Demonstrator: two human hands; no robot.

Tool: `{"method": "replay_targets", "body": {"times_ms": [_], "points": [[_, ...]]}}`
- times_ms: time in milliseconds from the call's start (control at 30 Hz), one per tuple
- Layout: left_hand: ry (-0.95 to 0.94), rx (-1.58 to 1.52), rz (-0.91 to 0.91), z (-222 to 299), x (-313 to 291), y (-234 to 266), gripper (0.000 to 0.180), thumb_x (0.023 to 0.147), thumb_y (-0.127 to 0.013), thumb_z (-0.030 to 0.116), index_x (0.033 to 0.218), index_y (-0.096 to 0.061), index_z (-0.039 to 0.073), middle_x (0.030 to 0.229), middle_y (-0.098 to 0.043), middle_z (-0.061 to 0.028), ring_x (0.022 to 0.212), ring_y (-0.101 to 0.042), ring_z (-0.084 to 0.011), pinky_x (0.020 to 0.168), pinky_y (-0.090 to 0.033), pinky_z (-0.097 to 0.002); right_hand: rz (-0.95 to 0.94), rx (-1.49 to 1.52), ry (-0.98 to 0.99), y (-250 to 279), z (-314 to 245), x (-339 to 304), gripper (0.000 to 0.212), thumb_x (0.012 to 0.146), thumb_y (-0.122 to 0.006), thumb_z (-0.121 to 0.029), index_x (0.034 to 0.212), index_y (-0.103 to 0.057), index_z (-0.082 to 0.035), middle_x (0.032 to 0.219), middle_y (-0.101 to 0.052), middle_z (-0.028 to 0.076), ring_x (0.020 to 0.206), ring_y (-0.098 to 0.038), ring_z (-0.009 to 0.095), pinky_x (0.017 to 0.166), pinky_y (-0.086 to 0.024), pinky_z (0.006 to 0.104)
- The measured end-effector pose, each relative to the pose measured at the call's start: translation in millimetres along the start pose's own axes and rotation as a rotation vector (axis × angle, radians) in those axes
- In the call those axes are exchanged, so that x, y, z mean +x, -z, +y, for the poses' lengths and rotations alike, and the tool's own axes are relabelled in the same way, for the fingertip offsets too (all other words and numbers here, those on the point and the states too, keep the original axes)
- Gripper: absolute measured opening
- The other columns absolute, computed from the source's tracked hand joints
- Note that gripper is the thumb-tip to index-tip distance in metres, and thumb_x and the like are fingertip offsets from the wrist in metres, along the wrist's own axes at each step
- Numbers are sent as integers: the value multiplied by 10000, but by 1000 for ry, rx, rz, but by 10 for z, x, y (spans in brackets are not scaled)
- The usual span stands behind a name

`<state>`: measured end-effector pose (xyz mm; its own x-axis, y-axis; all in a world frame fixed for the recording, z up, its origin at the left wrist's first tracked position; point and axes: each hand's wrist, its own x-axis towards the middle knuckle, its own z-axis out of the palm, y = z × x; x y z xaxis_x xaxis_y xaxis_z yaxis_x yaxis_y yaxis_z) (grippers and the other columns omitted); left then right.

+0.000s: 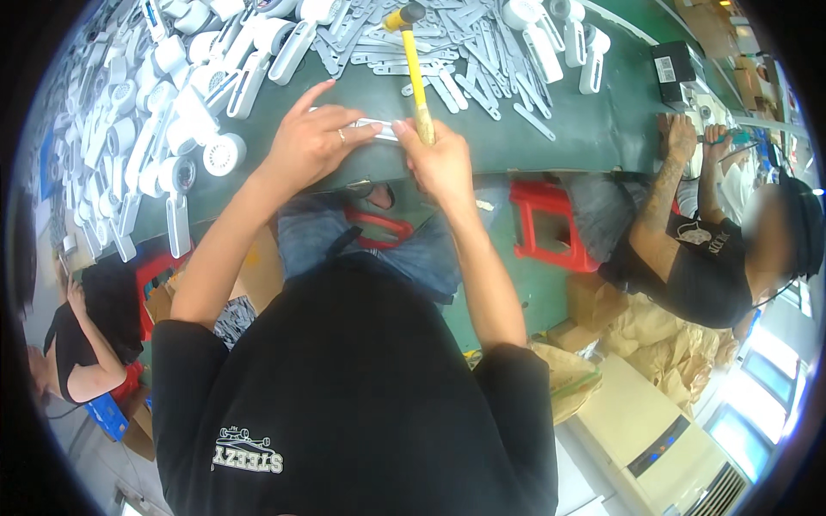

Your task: Using a mallet to assemble small plastic parts on a factory assembly line.

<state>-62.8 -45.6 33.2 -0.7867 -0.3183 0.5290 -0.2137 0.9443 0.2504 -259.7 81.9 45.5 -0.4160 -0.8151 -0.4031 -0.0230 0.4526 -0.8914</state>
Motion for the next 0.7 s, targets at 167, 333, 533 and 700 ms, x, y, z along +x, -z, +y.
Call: {"method": "replay_targets", "body": {"times_ms": [167,333,533,700], "points": [[29,20,21,-38,-63,8,263,877,-814,156,1122,-828,250,999,-768,10,858,-733,-177,1158,-495,-498,-24,-56,98,303,-18,-908,574,1158,-421,-360,1670,-350,-110,673,-559,8,587,-551,87,542,-439,286],[40,21,21,-11,6,-10,220,911,-781,209,1111,-841,281,971,-771,27,872,-725,-167,1188,-471,-482,35,-331,69,261,23,-1608,563,1146,-439,-247,1690,-324,-159,804,-676,163,659,-681,273,680,-545,385],[47,16,10,-14,-17,-7,210,910,-784,211,1103,-842,268,979,-771,27,874,-721,-170,1197,-457,-477,63,-405,23,172,31,-1583,545,1126,-470,-183,1662,-373,-162,969,-719,305,853,-744,476,718,-569,440],[43,28,28,-15,-3,-5,196,912,-783,208,1093,-842,252,982,-769,29,865,-715,-171,1212,-438,-487,26,-504,-4,142,66,-1485,553,1123,-481,-182,1663,-370,-137,981,-726,301,828,-750,467,718,-578,462]]}}
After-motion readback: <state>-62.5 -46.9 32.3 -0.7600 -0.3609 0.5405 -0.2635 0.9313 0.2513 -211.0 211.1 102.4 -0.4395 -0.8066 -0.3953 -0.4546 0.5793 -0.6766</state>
